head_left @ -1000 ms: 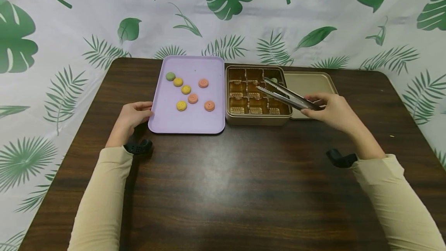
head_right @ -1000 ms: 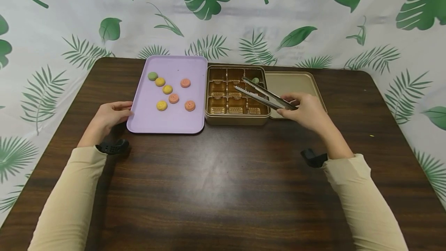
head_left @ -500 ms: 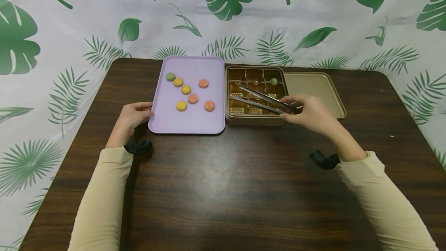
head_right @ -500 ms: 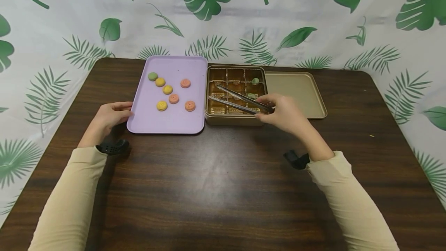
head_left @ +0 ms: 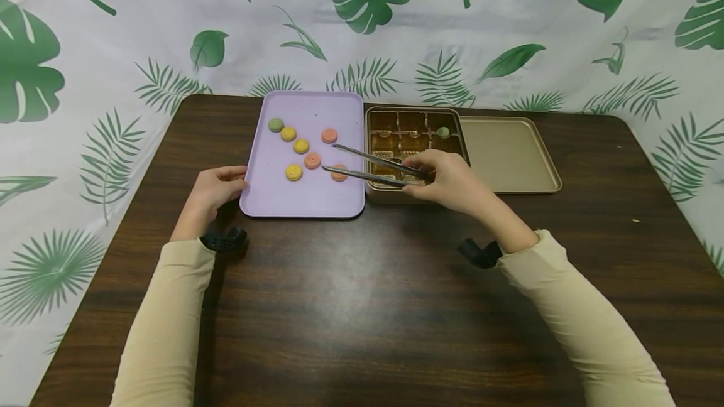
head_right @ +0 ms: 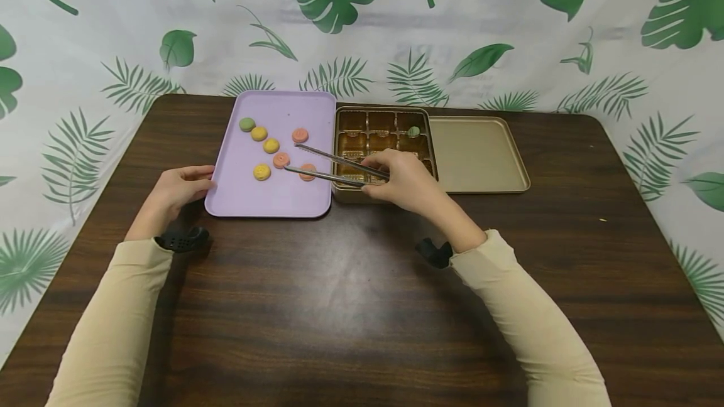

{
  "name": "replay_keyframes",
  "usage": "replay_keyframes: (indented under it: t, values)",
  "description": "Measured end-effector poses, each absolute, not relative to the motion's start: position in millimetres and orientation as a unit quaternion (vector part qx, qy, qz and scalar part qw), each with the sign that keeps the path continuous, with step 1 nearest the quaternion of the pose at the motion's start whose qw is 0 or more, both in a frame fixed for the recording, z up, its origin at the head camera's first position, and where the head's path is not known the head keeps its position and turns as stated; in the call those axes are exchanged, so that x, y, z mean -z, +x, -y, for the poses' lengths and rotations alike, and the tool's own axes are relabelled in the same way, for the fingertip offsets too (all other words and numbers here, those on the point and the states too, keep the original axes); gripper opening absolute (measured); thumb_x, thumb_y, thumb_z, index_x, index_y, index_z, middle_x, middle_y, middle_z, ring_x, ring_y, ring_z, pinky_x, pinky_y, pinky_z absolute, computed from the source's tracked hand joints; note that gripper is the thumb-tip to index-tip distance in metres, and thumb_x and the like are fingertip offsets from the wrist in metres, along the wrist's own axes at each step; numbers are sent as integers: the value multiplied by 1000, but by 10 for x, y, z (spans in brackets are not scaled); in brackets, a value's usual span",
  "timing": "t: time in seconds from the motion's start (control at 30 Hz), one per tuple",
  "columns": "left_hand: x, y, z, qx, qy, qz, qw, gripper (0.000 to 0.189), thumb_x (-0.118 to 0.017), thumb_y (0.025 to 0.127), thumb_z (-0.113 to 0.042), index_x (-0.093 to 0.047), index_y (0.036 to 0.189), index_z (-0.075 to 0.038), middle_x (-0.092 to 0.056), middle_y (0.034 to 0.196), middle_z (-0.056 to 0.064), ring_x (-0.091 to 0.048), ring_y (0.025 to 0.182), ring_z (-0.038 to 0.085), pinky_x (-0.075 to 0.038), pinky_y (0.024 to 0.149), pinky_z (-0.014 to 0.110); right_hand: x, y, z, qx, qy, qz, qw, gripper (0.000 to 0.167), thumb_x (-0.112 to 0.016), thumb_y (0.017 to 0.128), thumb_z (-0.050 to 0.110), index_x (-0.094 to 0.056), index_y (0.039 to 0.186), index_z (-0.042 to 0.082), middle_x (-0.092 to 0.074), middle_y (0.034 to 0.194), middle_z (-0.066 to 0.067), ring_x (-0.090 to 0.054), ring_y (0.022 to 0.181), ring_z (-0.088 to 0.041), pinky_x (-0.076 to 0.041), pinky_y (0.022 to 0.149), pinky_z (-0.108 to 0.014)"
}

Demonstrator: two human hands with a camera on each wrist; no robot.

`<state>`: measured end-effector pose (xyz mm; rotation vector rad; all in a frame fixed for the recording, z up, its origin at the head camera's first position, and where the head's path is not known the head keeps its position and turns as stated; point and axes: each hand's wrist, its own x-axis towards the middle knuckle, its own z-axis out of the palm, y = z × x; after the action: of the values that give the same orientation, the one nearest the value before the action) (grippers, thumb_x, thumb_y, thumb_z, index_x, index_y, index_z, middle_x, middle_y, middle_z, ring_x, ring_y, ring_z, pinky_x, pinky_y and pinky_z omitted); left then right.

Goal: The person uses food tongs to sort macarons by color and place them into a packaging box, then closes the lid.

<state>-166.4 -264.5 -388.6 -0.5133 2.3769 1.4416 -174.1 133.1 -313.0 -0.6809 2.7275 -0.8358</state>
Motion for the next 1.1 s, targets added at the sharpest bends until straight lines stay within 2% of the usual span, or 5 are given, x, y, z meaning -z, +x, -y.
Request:
replay_keyframes:
  t: [0.2,0.53,0.73,0.9,1.1]
  values:
    - [3891,-1666,2645,-510,-180,-827,155,48,-50,97,-13,-42,144,-4,-49,141,19,-53,112,16,-44,105,37,3167,-1756,-1035,282,-249,-920,108,41,-73,82,18,-64,120,4,-67,109,-15,-62,90,-28,-48,74,-39]
    - [3906,-1664,2650,-512,-180,-826,155,48,-50,97,-13,-41,144,-4,-48,141,19,-52,112,15,-43,106,37,3205,-1788,-710,270,-258,-922,99,40,-74,82,19,-65,118,2,-68,111,-14,-62,97,-26,-50,83,-41]
    - [3908,-1664,2652,-511,-181,-827,151,48,-50,97,-13,-42,143,-4,-49,141,20,-52,115,18,-44,105,37,3214,-1864,-582,263,-254,-924,109,40,-73,82,20,-66,117,4,-68,112,-13,-61,94,-25,-50,79,-39]
    - [3908,-1662,2657,-509,-175,-830,147,48,-51,96,-13,-43,143,-4,-50,140,19,-53,113,16,-48,100,30,3192,-1955,-475,256,-245,-927,119,40,-72,83,20,-65,119,5,-67,114,-12,-62,94,-24,-51,79,-37]
    - [3907,-1662,2653,-512,-175,-828,146,49,-51,96,-13,-43,143,-3,-50,141,19,-53,114,17,-45,103,34,3166,-2066,-350,248,-235,-932,120,37,-72,83,21,-66,116,6,-69,111,-12,-59,89,-22,-49,72,-33]
